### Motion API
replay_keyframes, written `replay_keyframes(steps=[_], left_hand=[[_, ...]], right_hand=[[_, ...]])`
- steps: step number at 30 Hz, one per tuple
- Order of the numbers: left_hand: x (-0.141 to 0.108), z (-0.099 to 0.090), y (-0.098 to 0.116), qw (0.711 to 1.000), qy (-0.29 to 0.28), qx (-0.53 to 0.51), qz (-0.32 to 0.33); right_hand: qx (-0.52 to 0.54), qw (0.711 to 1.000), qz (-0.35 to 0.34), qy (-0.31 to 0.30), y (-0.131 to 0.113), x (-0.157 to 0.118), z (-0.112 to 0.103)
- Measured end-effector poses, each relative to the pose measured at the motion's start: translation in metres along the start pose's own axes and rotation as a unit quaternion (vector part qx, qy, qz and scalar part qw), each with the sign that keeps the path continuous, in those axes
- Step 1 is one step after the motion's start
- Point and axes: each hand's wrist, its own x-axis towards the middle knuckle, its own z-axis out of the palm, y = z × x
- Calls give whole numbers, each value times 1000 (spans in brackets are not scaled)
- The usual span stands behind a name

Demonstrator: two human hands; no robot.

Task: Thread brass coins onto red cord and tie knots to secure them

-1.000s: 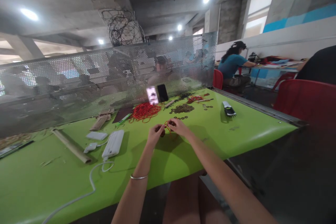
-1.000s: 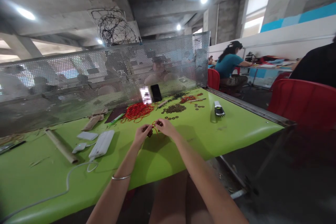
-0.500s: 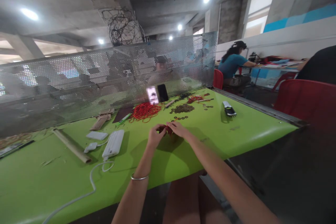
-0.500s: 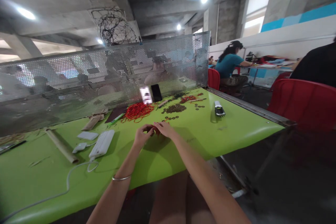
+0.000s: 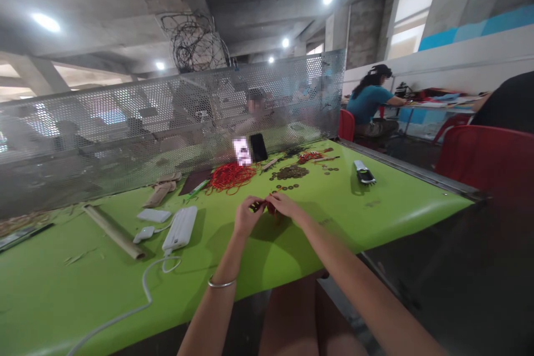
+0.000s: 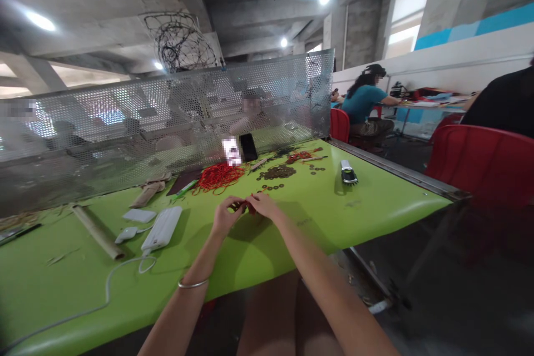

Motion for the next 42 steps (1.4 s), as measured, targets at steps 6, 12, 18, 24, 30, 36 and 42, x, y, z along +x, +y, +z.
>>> replay_keyframes(steps=[6, 12, 18, 24, 30, 36, 42], left_hand=[[0, 1, 0, 1000, -7, -12, -18], [3, 0, 1, 996, -12, -67, -57], [6, 3, -5, 985, -84, -120, -91], [5, 3, -7, 978, -112, -138, -109], [4, 2, -6, 975, -87, -157, -129], [6, 0, -12, 966, -27, -196, -167], [6, 0, -15, 952, -35, -243, -184]], right_hand=[[3, 1000, -22, 21, -3, -2, -1], [13, 997, -70, 30, -8, -6, -1], [23, 994, -104, 26, -12, -9, -2], [16, 992, -119, 36, -14, -10, -2], [9, 992, -120, 37, -13, -9, -1], [-5, 993, -115, 33, -9, -7, -1], [-41, 991, -123, 28, -7, -6, 2]])
